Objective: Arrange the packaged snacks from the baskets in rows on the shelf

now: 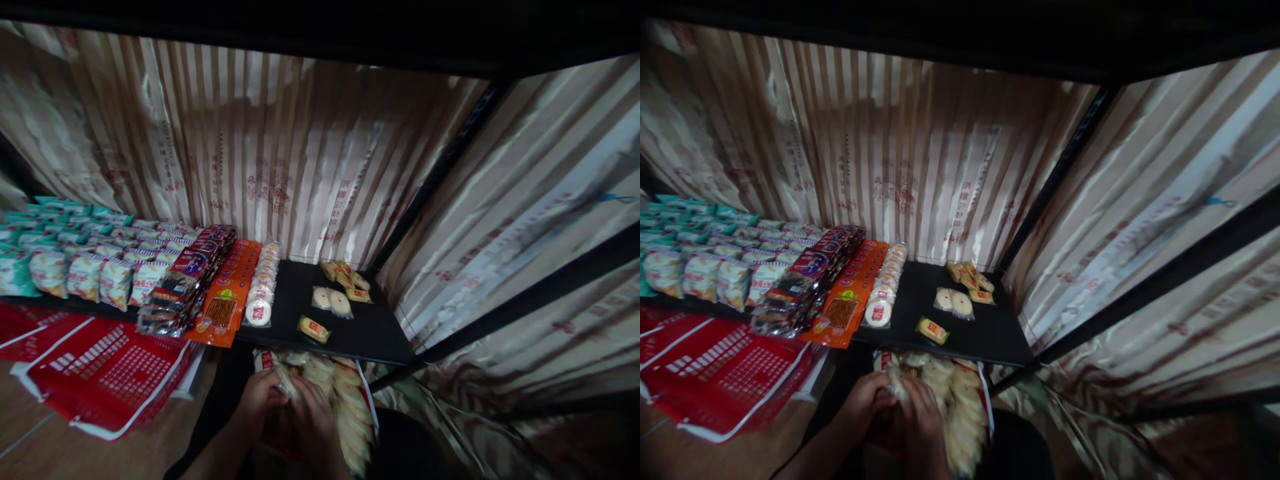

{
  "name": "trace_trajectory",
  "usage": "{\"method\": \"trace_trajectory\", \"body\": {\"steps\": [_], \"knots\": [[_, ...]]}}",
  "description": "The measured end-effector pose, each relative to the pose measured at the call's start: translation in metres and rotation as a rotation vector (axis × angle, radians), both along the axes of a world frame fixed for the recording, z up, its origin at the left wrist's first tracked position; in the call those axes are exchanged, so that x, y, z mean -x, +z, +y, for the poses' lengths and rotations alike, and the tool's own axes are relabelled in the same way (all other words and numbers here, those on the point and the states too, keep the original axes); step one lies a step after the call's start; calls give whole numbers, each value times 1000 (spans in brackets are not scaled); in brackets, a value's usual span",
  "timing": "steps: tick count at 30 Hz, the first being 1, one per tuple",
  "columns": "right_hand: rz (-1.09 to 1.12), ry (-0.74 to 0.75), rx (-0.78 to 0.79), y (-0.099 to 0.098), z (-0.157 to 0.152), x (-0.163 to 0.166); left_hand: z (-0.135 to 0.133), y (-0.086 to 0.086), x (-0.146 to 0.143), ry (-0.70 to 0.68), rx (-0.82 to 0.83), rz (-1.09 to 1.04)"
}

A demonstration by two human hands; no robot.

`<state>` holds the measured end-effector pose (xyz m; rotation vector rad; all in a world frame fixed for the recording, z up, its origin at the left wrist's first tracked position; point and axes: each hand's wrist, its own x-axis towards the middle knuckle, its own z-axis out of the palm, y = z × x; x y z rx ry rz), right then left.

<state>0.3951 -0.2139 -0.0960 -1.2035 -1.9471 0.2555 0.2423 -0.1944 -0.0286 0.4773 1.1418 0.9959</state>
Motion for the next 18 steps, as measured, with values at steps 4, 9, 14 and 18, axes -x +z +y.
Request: {"method": "trace_trajectory", "body": {"steps": [4, 9, 14, 18], "knots": [[160, -184, 269, 17, 1, 2, 3, 0, -2, -4, 49, 24], [526, -237, 483, 35, 8, 4, 7, -5, 4, 115, 18, 211], [720, -234, 565, 41, 12, 10, 4, -1, 14, 83, -22, 174], [817, -222, 638, 46, 14, 19, 4, -3, 16, 10, -67, 105]]}}
